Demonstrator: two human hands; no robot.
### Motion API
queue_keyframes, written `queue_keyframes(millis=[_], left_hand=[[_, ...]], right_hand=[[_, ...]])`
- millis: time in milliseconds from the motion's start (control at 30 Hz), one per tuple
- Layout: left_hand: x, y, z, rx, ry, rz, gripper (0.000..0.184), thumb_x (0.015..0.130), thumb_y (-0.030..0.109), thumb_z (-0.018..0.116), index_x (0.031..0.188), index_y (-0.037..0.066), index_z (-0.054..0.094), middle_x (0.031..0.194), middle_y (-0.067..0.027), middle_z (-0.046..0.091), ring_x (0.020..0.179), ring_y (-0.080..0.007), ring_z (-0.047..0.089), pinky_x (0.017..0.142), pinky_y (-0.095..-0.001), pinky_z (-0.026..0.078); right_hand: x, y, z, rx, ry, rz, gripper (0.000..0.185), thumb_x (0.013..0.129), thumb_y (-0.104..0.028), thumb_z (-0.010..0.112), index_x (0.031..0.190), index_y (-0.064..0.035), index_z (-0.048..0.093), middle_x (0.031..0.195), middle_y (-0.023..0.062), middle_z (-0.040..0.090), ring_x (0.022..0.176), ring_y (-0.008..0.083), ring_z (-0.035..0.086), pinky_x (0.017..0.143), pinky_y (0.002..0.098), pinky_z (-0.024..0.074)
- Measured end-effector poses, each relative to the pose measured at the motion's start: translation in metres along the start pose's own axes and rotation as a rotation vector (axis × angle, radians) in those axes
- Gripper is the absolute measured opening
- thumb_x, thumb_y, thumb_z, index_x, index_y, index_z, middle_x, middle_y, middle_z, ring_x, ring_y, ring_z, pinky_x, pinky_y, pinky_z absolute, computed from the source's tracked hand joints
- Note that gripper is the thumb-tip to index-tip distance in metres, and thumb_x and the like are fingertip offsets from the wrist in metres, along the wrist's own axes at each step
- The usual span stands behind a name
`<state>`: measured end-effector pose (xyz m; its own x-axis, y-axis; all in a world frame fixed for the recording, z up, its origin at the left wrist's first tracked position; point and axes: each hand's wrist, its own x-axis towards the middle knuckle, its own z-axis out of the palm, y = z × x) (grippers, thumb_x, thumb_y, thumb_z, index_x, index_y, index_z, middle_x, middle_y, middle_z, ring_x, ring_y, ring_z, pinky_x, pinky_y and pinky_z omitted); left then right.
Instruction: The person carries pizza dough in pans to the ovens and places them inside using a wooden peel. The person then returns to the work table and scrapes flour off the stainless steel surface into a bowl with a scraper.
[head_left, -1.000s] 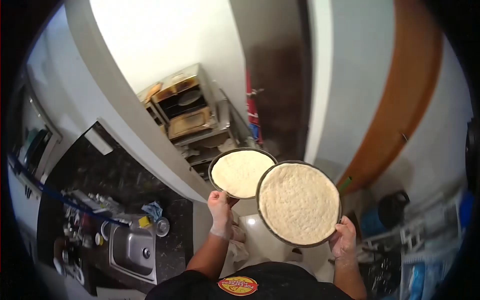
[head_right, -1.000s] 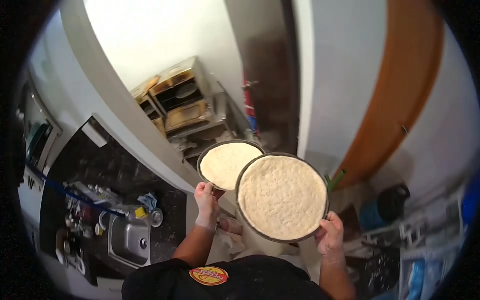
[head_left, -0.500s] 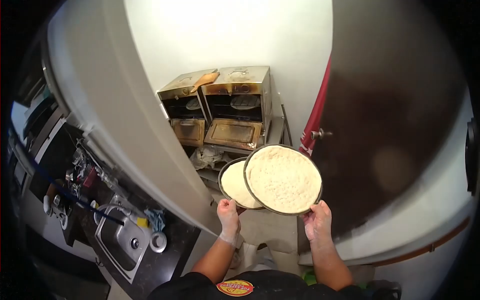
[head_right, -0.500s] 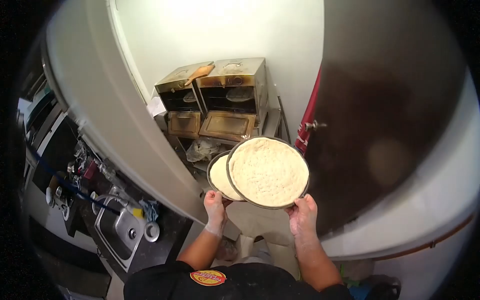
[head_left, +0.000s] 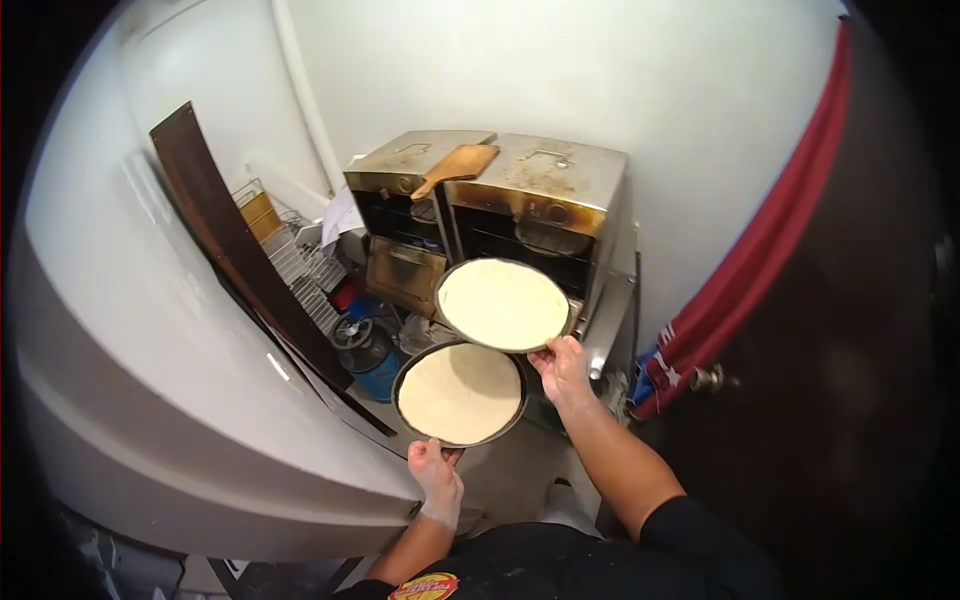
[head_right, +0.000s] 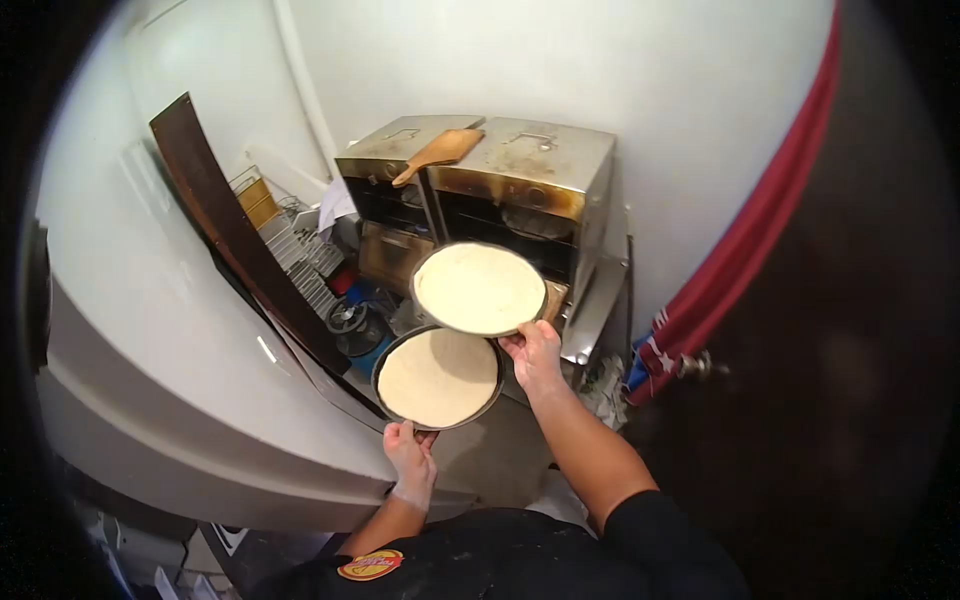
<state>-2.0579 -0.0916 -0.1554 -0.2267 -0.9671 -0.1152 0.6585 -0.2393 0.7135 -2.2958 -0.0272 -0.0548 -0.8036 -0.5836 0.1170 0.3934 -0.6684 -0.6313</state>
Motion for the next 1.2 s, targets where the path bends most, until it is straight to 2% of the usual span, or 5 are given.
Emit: queue_keyframes(millis=[267, 433, 867, 1000, 1200], left_hand=[[0.086, -0.067, 0.013, -0.108, 0.174, 0.217, 0.015, 0.095, 0.006, 0.053, 0.087, 0.012, 0.042, 0.078, -0.0047, 0.055, 0.061, -0.0149, 0.057, 0.062, -0.0408, 0.06], [0.115, -0.055, 0.064, -0.092, 0.306, 0.336, 0.015, 0.096, 0.007, 0.053, 0.087, 0.011, 0.042, 0.078, -0.0047, 0.055, 0.059, -0.0132, 0.053, 0.062, -0.0395, 0.059], [0.38, 0.014, 0.172, -0.191, 0.155, 0.478, 0.01, 0.097, 0.009, 0.057, 0.093, 0.005, 0.048, 0.09, -0.0097, 0.062, 0.078, -0.0228, 0.067, 0.071, -0.0394, 0.059], [0.496, 0.015, 0.217, -0.191, 0.053, 0.415, 0.01, 0.095, 0.007, 0.058, 0.09, 0.004, 0.049, 0.088, -0.01, 0.062, 0.073, -0.0239, 0.067, 0.068, -0.04, 0.061], [0.618, -0.007, 0.272, 0.094, -0.169, 0.132, 0.008, 0.095, 0.01, 0.059, 0.098, 0.004, 0.056, 0.087, -0.0085, 0.065, 0.07, -0.0185, 0.067, 0.064, -0.0341, 0.061]], right_hand=[[0.234, 0.073, -0.002, 0.067, 0.249, -0.232, 0.009, 0.091, -0.001, 0.059, 0.096, -0.0051, 0.054, 0.097, 0.0103, 0.062, 0.084, 0.0191, 0.062, 0.076, 0.0341, 0.0566], [0.304, 0.051, 0.035, 0.153, 0.294, -0.141, 0.006, 0.095, -0.005, 0.06, 0.098, -0.0052, 0.055, 0.103, 0.0102, 0.062, 0.088, 0.0186, 0.062, 0.079, 0.0307, 0.0553], [0.269, 0.064, 0.035, -0.525, -0.423, 0.268, 0.027, 0.096, -0.011, 0.064, 0.12, -0.0008, 0.06, 0.114, 0.0088, 0.067, 0.094, 0.0113, 0.06, 0.08, 0.0265, 0.0513], [0.254, 0.055, 0.066, -1.062, -0.884, 0.379, 0.046, 0.094, -0.009, 0.063, 0.138, -0.0002, 0.052, 0.13, 0.0113, 0.062, 0.106, 0.0156, 0.061, 0.092, 0.0301, 0.0504], [0.273, 0.067, 0.064, -1.058, -0.93, 0.601, 0.055, 0.094, -0.008, 0.065, 0.145, -0.0024, 0.045, 0.135, 0.0129, 0.057, 0.116, 0.0187, 0.058, 0.1, 0.0335, 0.0477]])
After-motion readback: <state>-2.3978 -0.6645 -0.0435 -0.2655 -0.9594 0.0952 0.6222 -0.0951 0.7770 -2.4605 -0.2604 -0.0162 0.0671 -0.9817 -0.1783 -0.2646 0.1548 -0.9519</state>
